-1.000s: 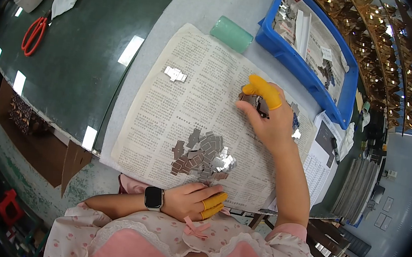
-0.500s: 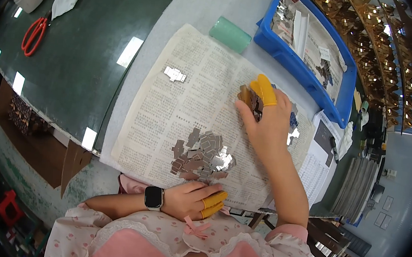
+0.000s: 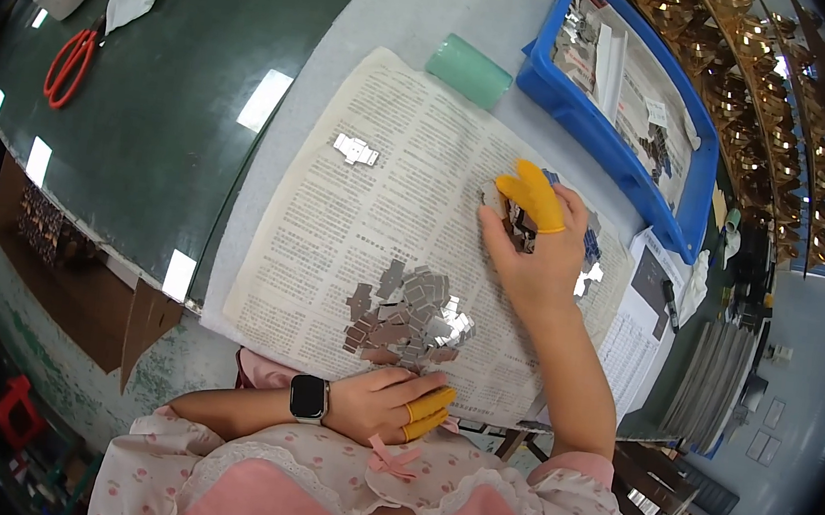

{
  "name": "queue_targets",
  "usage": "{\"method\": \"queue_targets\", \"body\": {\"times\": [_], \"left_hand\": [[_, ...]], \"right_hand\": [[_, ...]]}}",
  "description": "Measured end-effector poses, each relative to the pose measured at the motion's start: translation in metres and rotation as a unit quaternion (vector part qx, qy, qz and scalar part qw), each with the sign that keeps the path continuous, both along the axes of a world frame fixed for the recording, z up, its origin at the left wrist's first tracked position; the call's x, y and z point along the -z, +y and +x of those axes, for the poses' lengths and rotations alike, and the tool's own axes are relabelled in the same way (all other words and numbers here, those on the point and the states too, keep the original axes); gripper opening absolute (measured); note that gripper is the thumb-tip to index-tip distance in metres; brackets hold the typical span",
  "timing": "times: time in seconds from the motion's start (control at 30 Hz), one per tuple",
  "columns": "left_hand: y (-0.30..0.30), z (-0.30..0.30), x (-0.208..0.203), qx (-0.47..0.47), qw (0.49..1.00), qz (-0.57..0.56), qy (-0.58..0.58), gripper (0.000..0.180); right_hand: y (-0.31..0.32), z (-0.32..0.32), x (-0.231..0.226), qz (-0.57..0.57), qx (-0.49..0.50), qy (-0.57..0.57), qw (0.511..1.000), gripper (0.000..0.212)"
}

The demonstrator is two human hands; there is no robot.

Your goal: The person inspects small metal components by hand, then stacks them on a workbench.

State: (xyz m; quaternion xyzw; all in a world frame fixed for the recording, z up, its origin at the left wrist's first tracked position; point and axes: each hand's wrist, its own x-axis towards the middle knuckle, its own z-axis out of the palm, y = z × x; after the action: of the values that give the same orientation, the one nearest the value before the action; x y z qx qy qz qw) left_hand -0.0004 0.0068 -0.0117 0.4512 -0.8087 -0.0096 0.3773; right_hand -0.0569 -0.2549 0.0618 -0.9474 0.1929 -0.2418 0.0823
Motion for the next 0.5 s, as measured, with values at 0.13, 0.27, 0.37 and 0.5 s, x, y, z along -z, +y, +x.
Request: {"method": "queue_targets", "body": {"times": [0.13,0.27,0.37,0.5], "left_hand": [[0.000,0.000,0.000,-0.002,1.000,-0.004,-0.001,0.042],[-0.003,0.003,-0.008,-0.015,1.000,-0.006,0.007,0.033],[0.002,-0.001,0.001,-0.001,1.000,0.005,0.010,0.044],[0.000,-0.001,0.001,-0.002,1.000,-0.002,0.009,0.044]], "right_hand": [[0.008,-0.003,-0.005,0.051,-0.002,-0.018,0.999,0.052],[0.019,-0.008,-0.008,0.409,0.024,-0.111,0.905,0.060],[0.026,-0.017,-0.015,0.518,-0.002,-0.117,0.847,0.063],[0.054,-0.035,-0.030,0.355,-0.056,0.080,0.930,0.068]]}}
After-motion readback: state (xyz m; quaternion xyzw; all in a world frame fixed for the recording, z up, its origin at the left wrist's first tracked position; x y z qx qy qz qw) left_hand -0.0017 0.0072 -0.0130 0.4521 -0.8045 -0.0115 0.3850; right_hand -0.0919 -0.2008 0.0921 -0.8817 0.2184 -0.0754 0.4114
